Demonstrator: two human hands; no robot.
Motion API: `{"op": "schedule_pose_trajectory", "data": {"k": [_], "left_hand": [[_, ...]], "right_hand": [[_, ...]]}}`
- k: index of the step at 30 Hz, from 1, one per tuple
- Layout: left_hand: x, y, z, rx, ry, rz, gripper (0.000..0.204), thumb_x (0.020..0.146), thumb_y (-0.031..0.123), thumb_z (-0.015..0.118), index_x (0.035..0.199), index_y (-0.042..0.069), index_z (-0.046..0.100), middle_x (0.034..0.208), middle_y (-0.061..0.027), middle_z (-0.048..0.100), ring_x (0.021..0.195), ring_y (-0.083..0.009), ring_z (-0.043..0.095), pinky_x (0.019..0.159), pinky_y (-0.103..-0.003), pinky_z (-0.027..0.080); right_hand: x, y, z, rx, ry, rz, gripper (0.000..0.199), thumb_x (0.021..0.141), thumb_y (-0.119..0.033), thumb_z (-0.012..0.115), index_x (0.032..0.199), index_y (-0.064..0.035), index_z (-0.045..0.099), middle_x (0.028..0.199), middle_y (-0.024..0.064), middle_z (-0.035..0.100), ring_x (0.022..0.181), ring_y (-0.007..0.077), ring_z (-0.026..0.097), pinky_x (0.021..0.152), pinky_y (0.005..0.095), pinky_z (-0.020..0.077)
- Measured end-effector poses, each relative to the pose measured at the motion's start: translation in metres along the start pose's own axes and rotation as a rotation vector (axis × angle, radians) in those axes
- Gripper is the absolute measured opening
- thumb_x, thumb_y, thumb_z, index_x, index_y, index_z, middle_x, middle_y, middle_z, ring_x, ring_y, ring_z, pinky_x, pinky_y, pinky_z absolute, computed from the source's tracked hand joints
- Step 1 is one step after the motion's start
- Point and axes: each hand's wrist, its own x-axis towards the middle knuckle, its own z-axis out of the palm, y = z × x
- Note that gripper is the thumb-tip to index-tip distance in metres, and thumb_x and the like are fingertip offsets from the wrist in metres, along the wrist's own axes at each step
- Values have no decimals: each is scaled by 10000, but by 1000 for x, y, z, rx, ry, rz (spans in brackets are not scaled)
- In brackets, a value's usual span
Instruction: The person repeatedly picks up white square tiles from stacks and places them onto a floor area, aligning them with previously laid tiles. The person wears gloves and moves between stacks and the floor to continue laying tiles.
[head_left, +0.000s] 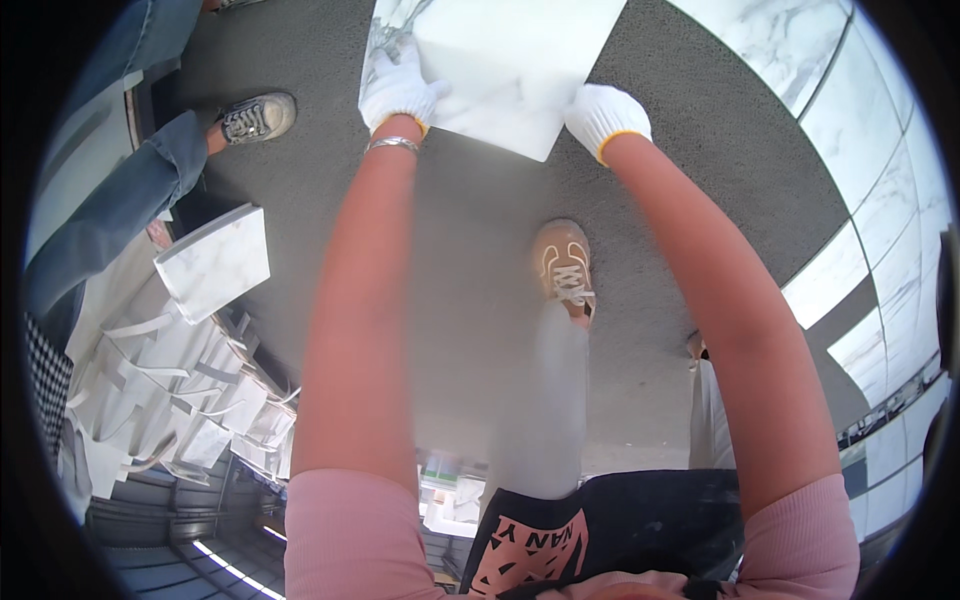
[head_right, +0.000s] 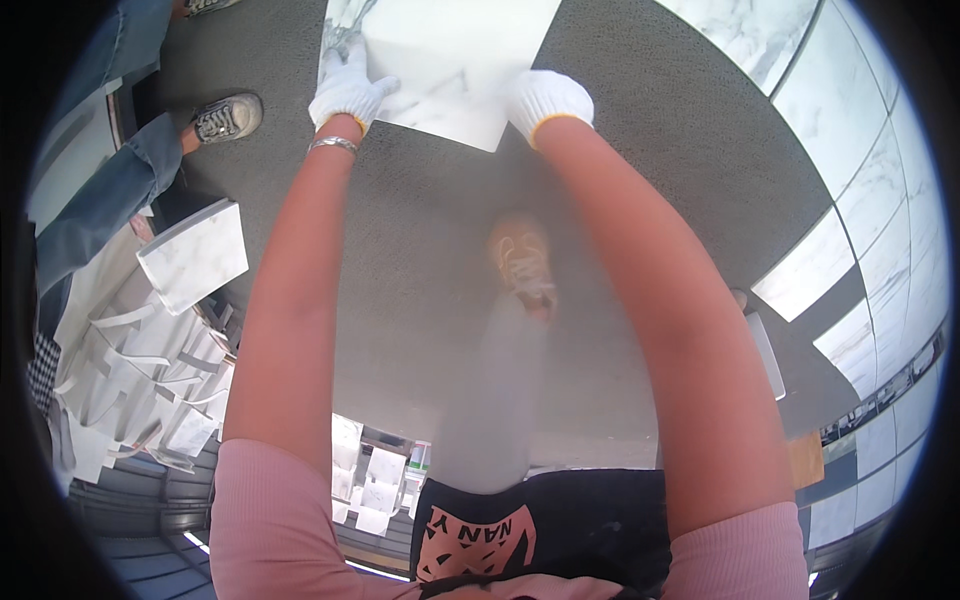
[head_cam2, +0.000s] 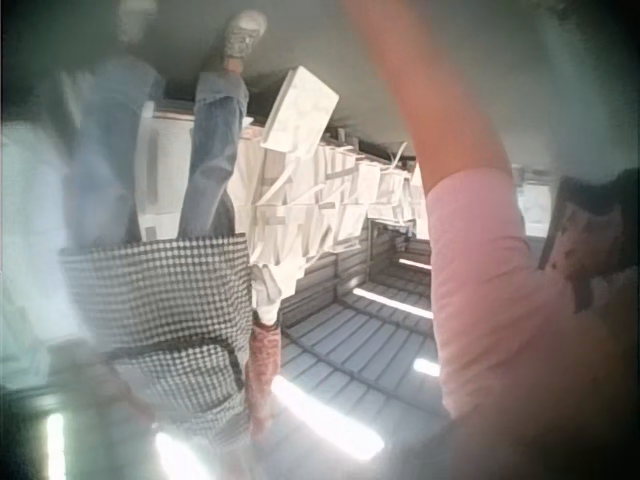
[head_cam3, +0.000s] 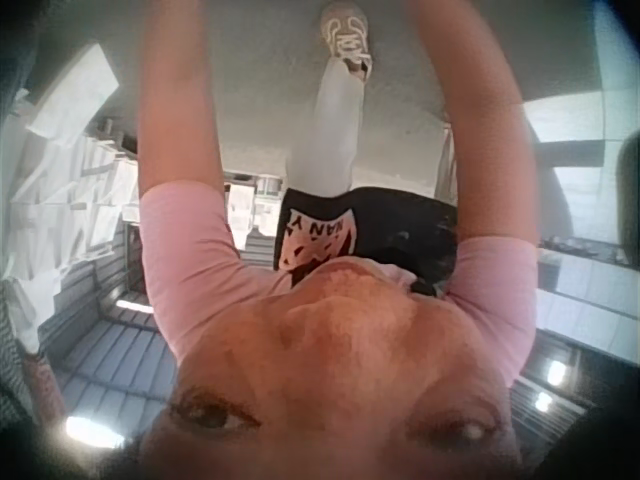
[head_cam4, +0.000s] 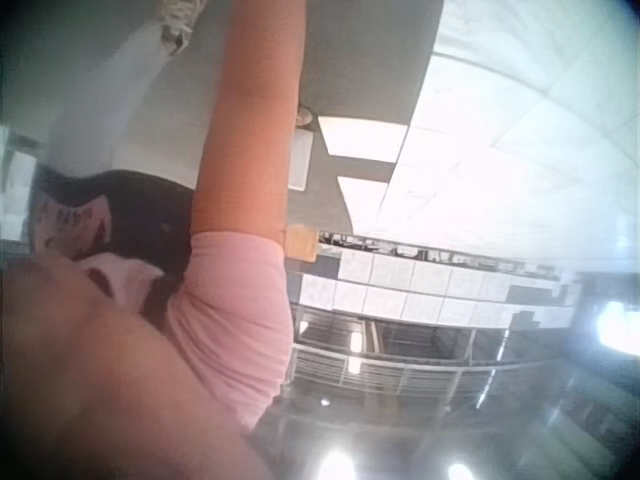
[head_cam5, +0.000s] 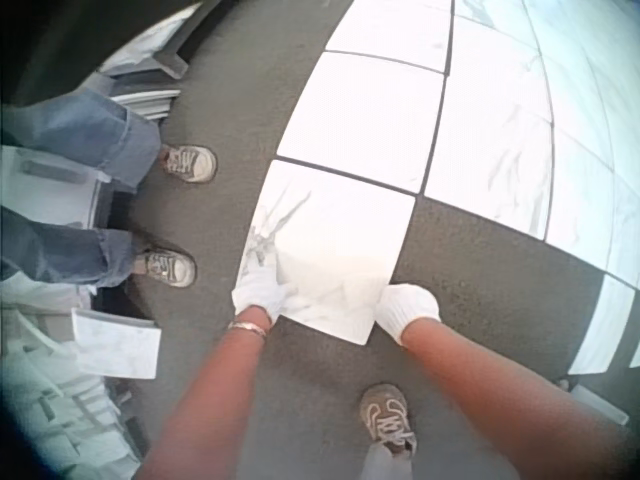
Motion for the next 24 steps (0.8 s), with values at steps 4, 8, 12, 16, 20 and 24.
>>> {"op": "schedule_pose_trajectory", "data": {"k": [4,8,12,16,20,24], "left_hand": [[-15,4,-13,-36,-72,3,976,816,529,723,1607,210,249,1637,-239,219,1406,-397,439,1095,-475,466],[-133,35,3,9,-342,552,371,1013,325,497,1268,114,665,1381,-110,596,1278,-305,553,1011,-406,507],[-307,94,-1,-714,-762,461,534,1006,410,562,1416,67,559,1452,-140,546,1364,-304,494,1164,-389,366],[-417,168,-74,-1127,-617,461,421,1013,287,615,1369,64,599,1341,-137,636,1248,-270,597,1091,-365,454],[-461,243,-114,-1616,-948,128,439,997,203,654,1381,4,579,1339,-114,650,1236,-207,613,1083,-324,447],[-480,278,-72,-1243,-859,258,431,1006,255,631,1372,30,593,1370,-118,636,1241,-223,608,1075,-339,447]], "right_hand": [[-52,22,-13,41,-225,-60,427,984,-339,507,987,56,671,882,223,714,822,361,716,783,457,556],[-204,142,-27,421,24,44,364,923,-366,626,1105,-55,679,1099,166,703,1056,328,664,907,398,508],[-409,292,-38,-181,408,465,538,901,-228,701,1370,-5,561,1369,222,588,1301,371,536,1098,441,413],[-587,373,10,-178,275,841,887,810,-248,785,1528,31,347,1557,292,366,1446,413,362,1196,461,310],[-605,401,100,1284,91,1047,448,948,-250,690,1250,69,600,1134,104,674,999,172,615,877,317,505],[-575,411,147,1175,281,746,389,914,-244,713,1142,68,666,1069,115,709,978,185,637,856,325,512]]}}
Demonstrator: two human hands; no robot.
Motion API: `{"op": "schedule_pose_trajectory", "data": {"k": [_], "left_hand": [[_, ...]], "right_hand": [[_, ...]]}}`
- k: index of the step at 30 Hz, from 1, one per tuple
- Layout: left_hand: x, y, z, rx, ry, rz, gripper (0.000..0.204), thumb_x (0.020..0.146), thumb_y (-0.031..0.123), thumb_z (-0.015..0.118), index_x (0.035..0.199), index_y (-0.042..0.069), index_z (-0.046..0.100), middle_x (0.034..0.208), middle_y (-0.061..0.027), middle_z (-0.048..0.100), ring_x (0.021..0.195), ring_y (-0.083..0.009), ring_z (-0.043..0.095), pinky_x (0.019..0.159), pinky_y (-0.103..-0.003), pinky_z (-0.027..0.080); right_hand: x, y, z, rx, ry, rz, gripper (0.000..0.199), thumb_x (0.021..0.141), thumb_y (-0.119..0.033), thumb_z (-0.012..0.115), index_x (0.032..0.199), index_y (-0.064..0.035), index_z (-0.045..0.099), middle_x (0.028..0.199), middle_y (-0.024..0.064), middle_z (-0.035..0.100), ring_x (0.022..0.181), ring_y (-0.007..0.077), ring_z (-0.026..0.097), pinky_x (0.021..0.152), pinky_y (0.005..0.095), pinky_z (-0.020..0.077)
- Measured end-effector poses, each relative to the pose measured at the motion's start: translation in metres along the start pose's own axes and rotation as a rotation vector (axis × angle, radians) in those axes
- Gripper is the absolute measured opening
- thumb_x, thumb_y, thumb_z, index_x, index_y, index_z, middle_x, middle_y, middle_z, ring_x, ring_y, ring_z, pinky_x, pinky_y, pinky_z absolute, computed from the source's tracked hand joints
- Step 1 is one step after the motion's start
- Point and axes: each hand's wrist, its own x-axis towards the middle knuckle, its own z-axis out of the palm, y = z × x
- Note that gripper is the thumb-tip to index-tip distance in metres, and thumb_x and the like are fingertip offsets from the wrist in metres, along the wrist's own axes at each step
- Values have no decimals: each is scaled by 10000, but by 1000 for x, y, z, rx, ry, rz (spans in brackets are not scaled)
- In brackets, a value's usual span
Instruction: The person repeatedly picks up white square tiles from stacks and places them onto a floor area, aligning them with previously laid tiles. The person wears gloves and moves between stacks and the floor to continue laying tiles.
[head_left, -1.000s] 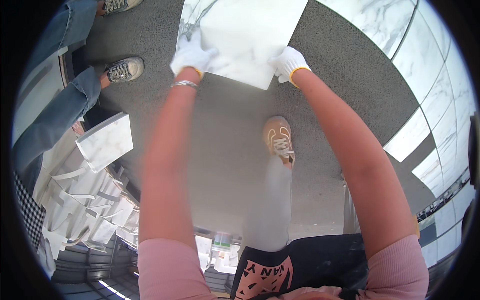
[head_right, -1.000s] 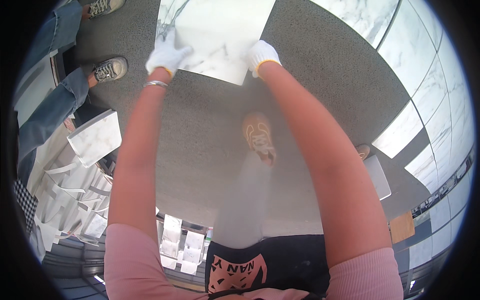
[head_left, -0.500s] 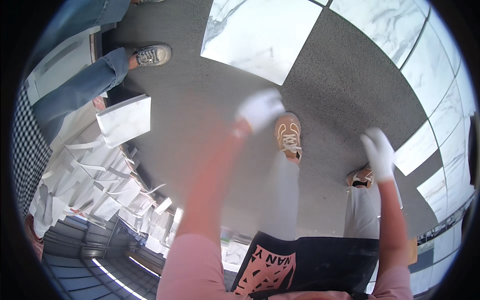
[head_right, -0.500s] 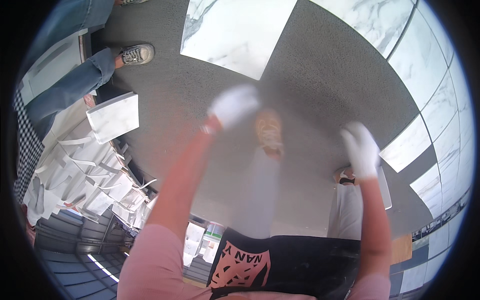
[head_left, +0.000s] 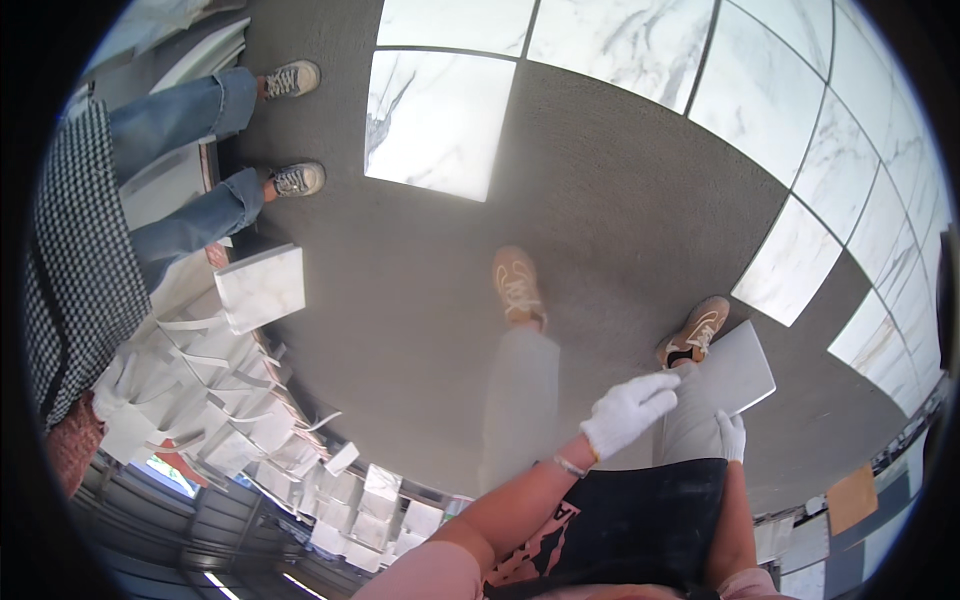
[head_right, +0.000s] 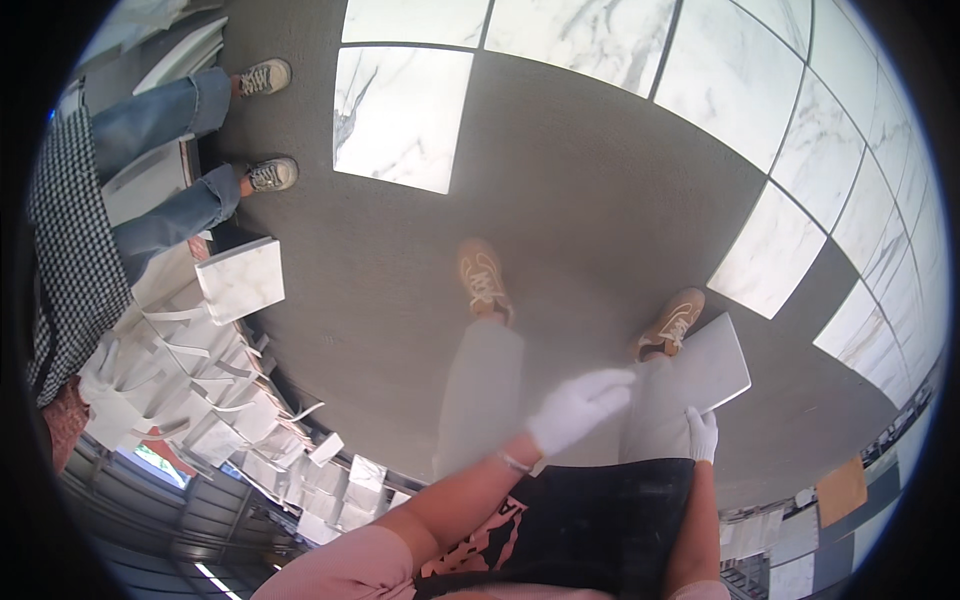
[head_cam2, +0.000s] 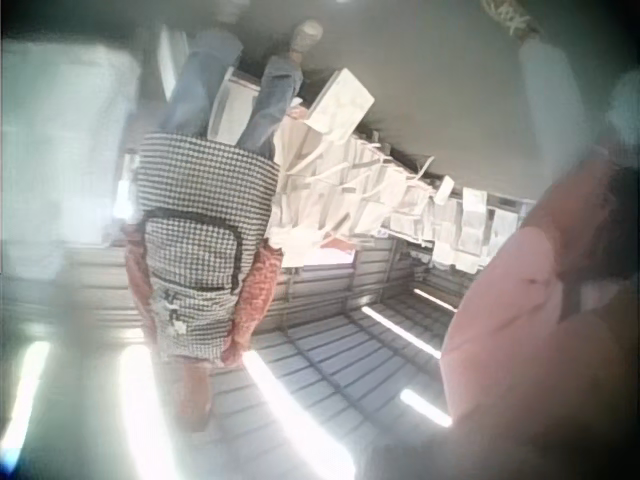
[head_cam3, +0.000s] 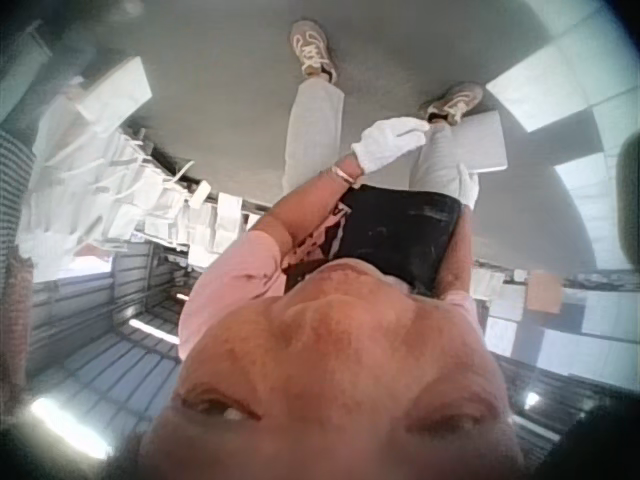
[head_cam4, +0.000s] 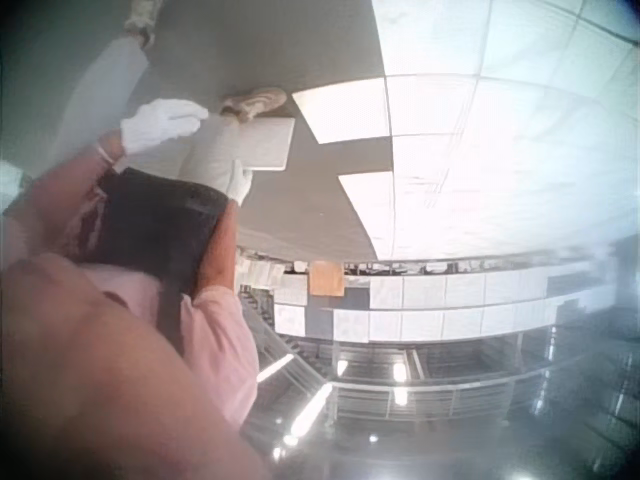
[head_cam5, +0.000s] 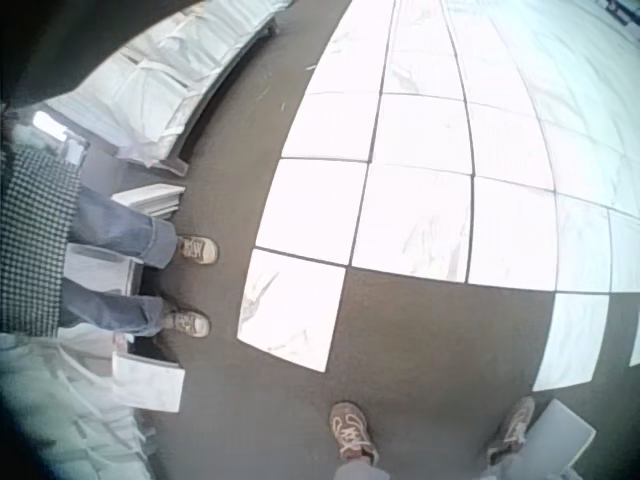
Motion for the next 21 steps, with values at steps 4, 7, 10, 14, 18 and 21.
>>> {"op": "schedule_pose_trajectory", "data": {"k": [4,7,10,14,18,21], "left_hand": [[21,-46,14,135,116,-25,446,997,312,626,1355,48,608,1271,-112,684,1127,-214,652,988,-336,494],[25,-65,18,-51,58,-226,441,989,338,616,1334,64,621,1146,-82,708,928,-175,674,830,-319,538],[23,-83,17,-180,69,-323,425,991,321,626,1342,82,621,1050,-44,695,811,-121,637,736,-291,532],[3,-113,10,-368,157,-445,465,995,252,652,1398,37,565,1172,-53,682,975,-158,661,838,-312,543],[-13,-132,-1,-442,199,-384,433,1004,239,637,1383,40,573,1134,-50,695,955,-145,670,816,-307,550],[0,-122,-9,-91,182,-268,495,990,281,651,1416,59,531,1112,-52,681,954,-155,674,800,-319,555]], "right_hand": [[32,15,13,-225,198,81,398,841,-199,744,1110,86,671,960,111,729,825,211,668,758,358,533],[47,31,17,-179,259,217,379,796,-140,742,1081,101,674,895,109,727,720,214,669,678,371,540],[44,45,0,-11,249,221,341,770,-94,734,1047,99,691,883,106,721,705,201,668,650,363,543],[16,42,-50,136,170,212,304,778,-42,705,1062,67,699,879,84,711,722,191,666,667,351,554],[-45,4,-95,102,174,146,324,788,-25,717,1101,58,694,919,76,721,752,183,675,698,338,567],[-96,-47,-138,-230,205,98,281,786,-84,776,1045,17,734,889,47,741,773,143,677,710,323,564]]}}
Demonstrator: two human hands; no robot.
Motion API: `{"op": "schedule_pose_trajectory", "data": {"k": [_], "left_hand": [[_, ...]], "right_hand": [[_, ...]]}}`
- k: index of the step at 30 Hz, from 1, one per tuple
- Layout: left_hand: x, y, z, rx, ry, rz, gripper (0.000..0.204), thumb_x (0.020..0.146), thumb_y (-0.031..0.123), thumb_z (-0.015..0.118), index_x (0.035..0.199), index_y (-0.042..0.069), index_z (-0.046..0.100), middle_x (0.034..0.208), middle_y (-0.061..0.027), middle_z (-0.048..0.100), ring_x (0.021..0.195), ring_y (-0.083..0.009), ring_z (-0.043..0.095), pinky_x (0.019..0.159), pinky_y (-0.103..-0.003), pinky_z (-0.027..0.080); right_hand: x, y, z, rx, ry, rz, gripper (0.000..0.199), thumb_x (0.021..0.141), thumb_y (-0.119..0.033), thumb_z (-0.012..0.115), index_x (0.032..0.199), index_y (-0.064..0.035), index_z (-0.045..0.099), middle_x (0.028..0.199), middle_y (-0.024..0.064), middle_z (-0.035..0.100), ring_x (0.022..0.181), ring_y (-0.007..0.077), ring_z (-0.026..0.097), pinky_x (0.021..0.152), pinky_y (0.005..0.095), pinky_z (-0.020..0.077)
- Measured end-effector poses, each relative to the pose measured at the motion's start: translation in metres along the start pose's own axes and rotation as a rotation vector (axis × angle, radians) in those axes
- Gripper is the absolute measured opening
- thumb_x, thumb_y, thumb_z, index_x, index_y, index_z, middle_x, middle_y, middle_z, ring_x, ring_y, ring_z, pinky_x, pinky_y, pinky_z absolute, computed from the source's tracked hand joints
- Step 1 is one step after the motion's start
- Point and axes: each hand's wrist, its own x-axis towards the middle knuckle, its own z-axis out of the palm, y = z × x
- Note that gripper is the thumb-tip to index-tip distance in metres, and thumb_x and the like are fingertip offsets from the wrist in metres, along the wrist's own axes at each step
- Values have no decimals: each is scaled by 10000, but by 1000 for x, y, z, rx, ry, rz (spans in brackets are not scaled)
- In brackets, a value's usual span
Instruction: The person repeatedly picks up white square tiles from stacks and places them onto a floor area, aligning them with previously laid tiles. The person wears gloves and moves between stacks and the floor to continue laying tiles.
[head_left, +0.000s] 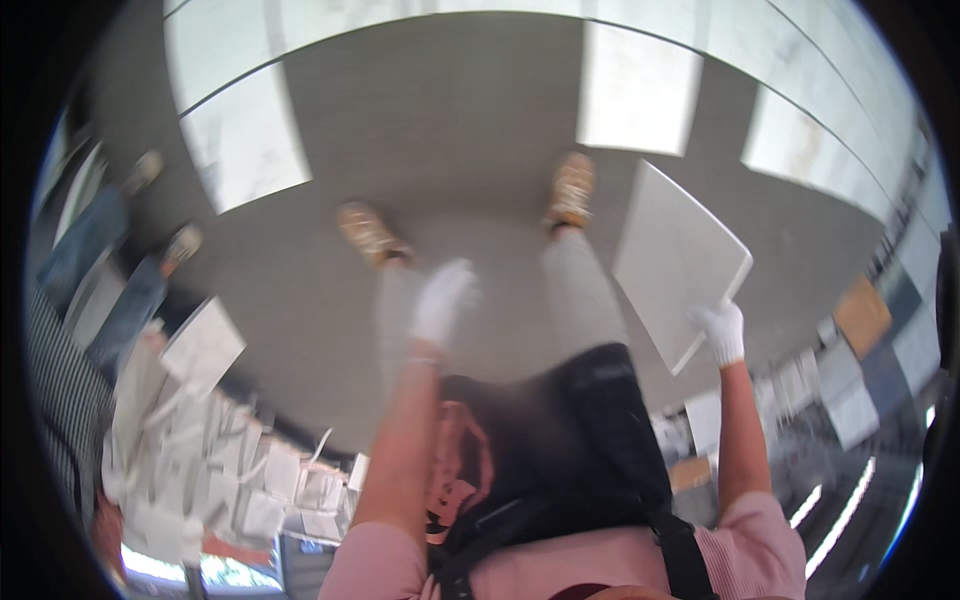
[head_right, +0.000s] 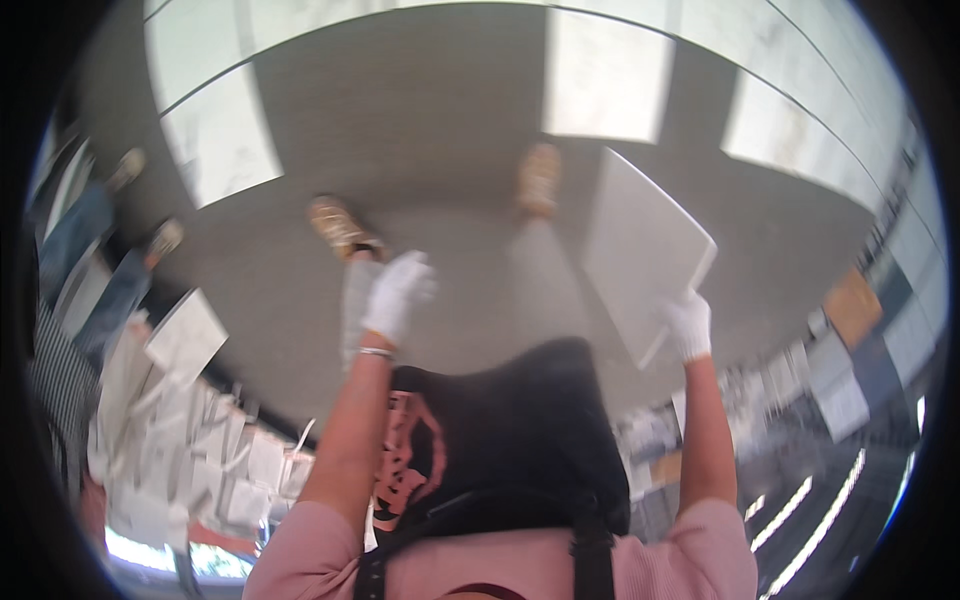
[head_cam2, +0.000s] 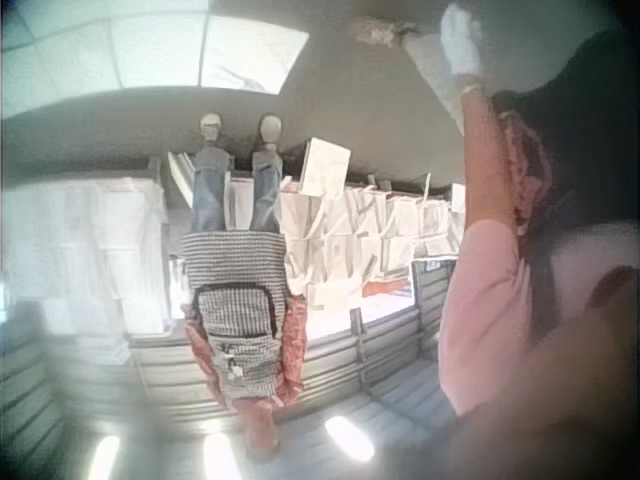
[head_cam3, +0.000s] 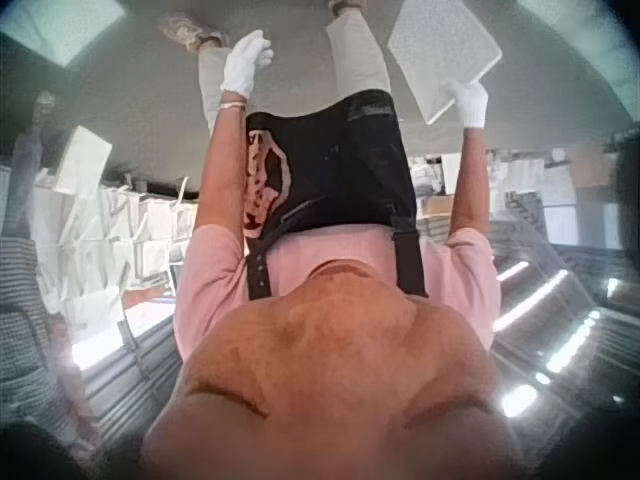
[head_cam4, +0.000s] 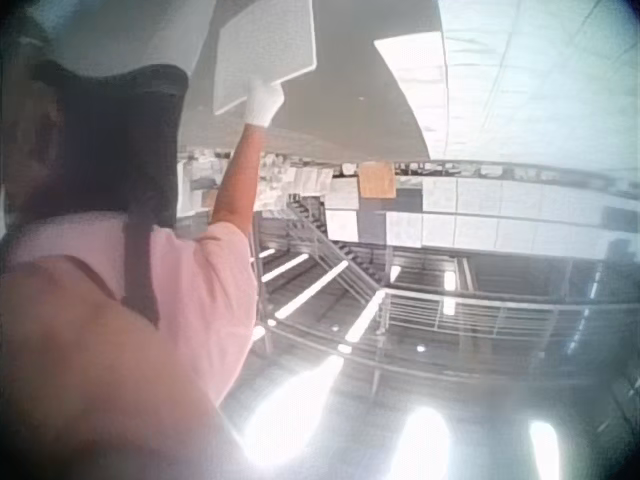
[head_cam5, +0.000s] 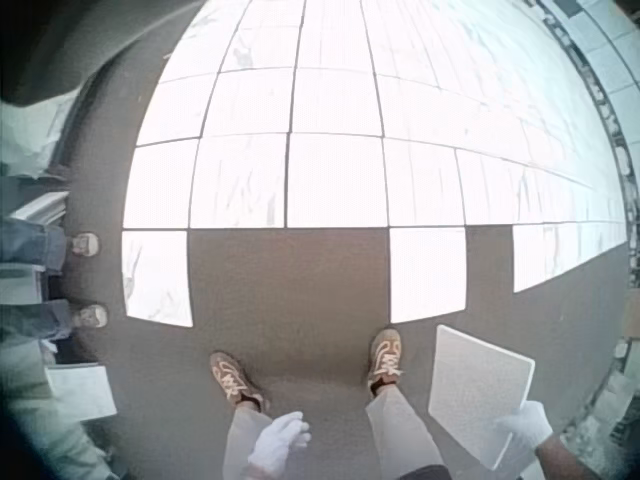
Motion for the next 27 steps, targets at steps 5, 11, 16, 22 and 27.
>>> {"op": "schedule_pose_trajectory", "data": {"k": [5,11,16,22,27], "left_hand": [[27,73,50,123,-176,113,570,998,391,615,1461,76,514,1254,-65,640,1087,-165,627,942,-329,513],[50,152,114,-89,-325,6,792,1008,649,436,1542,65,401,1547,-176,454,1407,-329,449,1166,-436,323],[54,149,66,155,-486,329,747,1045,630,305,1481,37,430,1335,-150,603,1306,-273,517,1155,-436,331],[-14,109,30,-82,-264,441,460,1058,319,424,1385,9,517,1317,-128,609,1201,-220,575,1054,-347,429],[-67,106,13,-501,-482,293,425,975,123,542,1366,-44,531,1234,-146,634,1104,-207,633,949,-355,523]], "right_hand": [[-55,-68,-78,128,-99,-76,314,775,-62,744,1069,48,730,975,97,757,869,159,703,778,325,566],[-91,-141,-69,241,-220,-315,544,703,-54,849,1209,24,665,1080,69,728,971,167,676,840,339,559],[-122,-174,-36,-374,-227,-973,488,712,-181,832,1154,-29,691,1021,83,737,883,251,711,764,364,564],[-147,-183,-23,-632,-107,-1396,334,767,-172,674,1089,-83,687,1022,96,725,916,282,710,712,389,556],[-135,-170,-10,-601,81,-1501,288,770,-148,665,1051,-114,718,1075,80,721,1063,279,676,810,422,550]]}}
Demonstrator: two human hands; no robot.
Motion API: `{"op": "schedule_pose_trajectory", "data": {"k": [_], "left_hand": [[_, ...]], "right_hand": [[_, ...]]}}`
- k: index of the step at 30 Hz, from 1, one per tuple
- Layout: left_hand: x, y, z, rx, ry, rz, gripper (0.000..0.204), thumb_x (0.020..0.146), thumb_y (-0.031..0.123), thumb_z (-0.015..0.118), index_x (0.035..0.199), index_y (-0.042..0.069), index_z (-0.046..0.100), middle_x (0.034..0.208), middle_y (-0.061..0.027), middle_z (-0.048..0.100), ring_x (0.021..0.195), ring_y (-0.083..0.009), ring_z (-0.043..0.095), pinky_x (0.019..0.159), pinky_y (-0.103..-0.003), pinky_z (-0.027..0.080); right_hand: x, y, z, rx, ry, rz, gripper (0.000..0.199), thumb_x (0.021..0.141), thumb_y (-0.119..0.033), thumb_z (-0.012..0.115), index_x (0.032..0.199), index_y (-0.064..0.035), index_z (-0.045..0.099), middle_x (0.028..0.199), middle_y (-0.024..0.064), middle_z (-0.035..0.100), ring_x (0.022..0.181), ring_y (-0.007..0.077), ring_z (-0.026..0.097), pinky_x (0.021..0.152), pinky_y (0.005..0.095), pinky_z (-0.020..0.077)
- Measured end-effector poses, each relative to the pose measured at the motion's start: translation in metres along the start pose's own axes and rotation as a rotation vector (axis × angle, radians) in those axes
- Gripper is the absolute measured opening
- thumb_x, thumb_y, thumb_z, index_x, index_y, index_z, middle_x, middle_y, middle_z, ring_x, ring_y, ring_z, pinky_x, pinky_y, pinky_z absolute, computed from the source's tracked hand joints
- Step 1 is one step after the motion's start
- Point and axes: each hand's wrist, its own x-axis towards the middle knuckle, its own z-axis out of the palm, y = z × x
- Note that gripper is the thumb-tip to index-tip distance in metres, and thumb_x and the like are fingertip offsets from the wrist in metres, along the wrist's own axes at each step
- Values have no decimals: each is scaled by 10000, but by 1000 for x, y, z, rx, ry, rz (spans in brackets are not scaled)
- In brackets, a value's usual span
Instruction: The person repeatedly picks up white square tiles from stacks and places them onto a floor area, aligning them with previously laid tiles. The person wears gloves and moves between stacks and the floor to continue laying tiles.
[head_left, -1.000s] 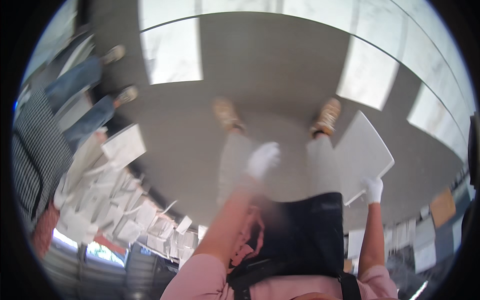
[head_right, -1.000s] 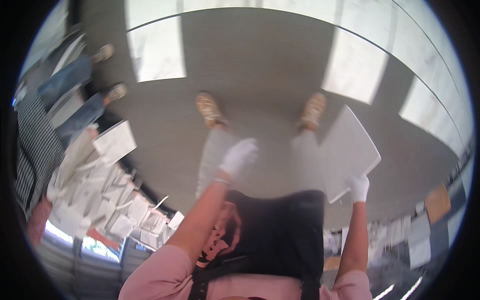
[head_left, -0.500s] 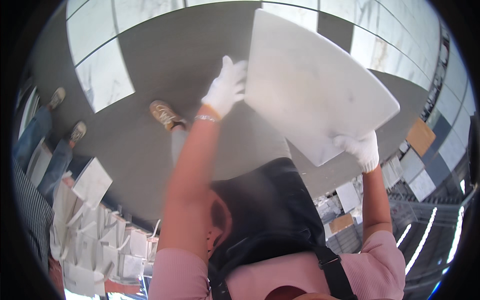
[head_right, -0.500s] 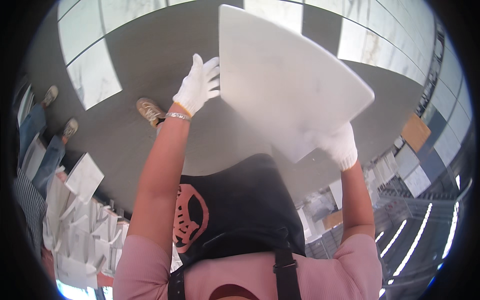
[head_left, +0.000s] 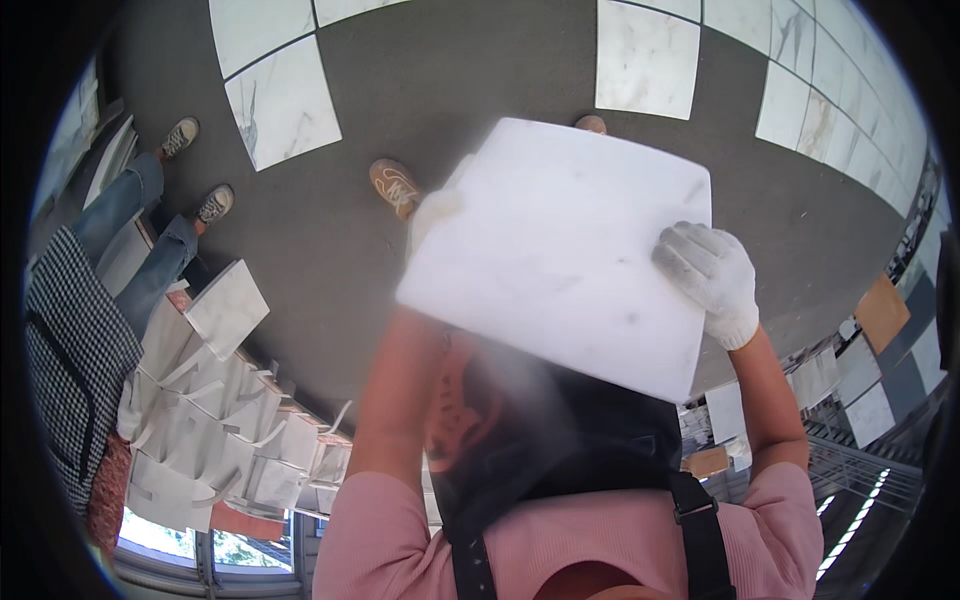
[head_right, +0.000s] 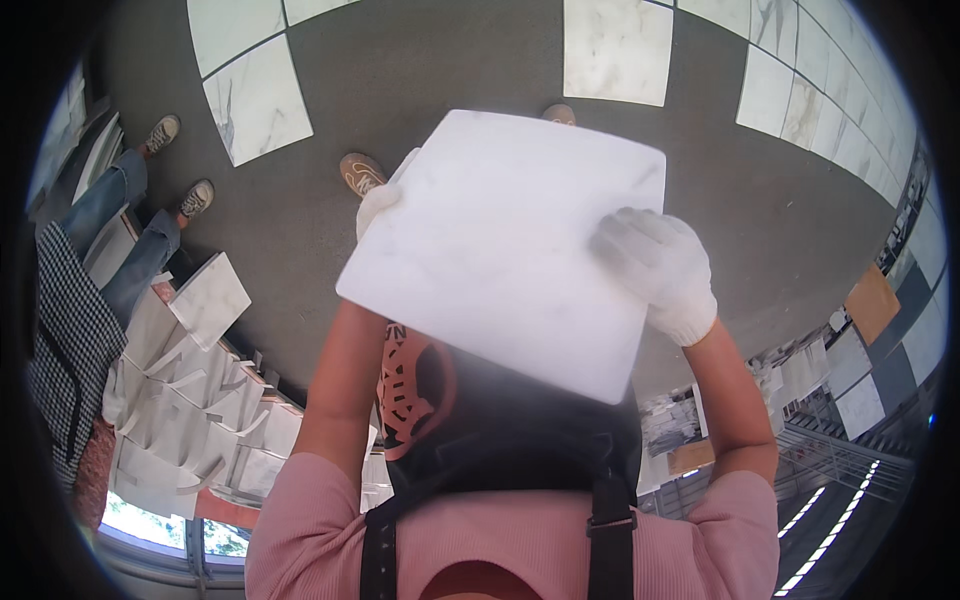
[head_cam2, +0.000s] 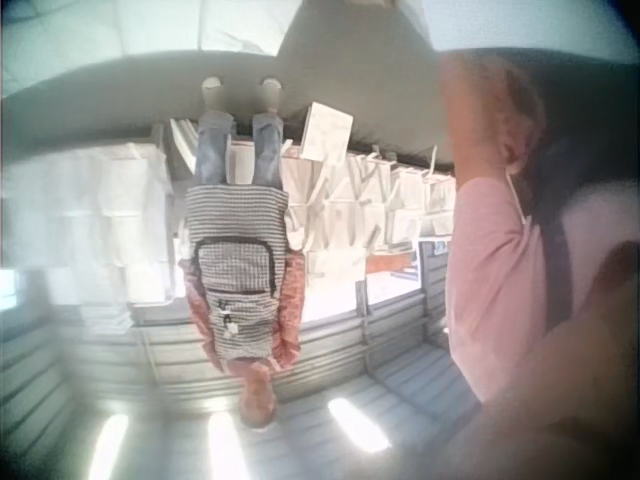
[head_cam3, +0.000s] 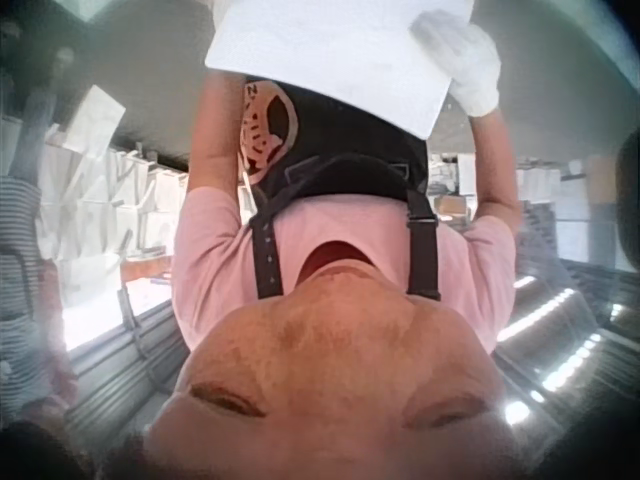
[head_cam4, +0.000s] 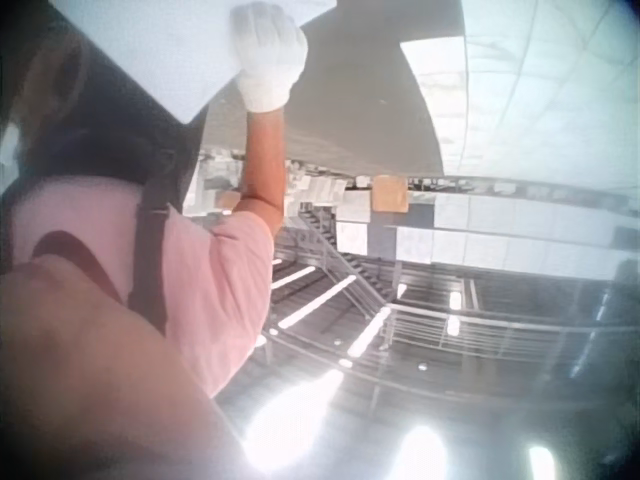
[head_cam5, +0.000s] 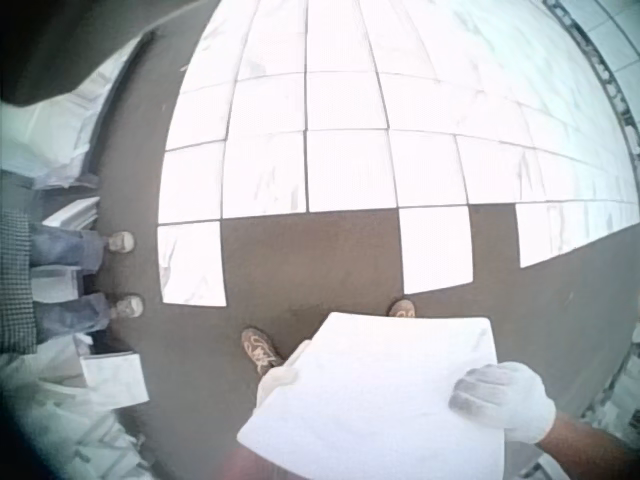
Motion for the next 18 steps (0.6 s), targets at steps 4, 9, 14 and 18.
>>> {"op": "schedule_pose_trajectory", "data": {"k": [4,9,14,18], "left_hand": [[-25,18,-1,-288,94,-188,677,833,76,644,1465,-1,416,1384,-190,551,1206,-293,619,956,-415,575],[-49,35,13,-14,58,-181,782,760,-7,697,1481,-4,395,1408,-192,538,1224,-326,607,980,-450,560],[-65,43,30,189,36,-54,798,731,-34,716,1465,-33,404,1391,-201,553,1240,-350,598,1007,-475,541],[-79,63,50,584,60,26,765,733,-16,729,1437,-56,434,1363,-203,581,1233,-354,603,1003,-479,541]], "right_hand": [[-17,12,10,-68,82,66,236,795,-161,670,1012,-128,756,1108,88,727,1163,297,647,992,431,524],[-31,-1,25,961,641,753,494,968,-174,631,1439,-79,522,1374,87,621,1265,255,595,1081,425,474],[-33,-21,-34,1856,804,910,647,1039,-246,570,1572,-5,292,1470,129,531,1353,233,514,1106,364,440],[-11,-31,-94,1699,522,788,666,1031,-238,545,1560,53,262,1466,176,517,1322,223,519,1096,343,425]]}}
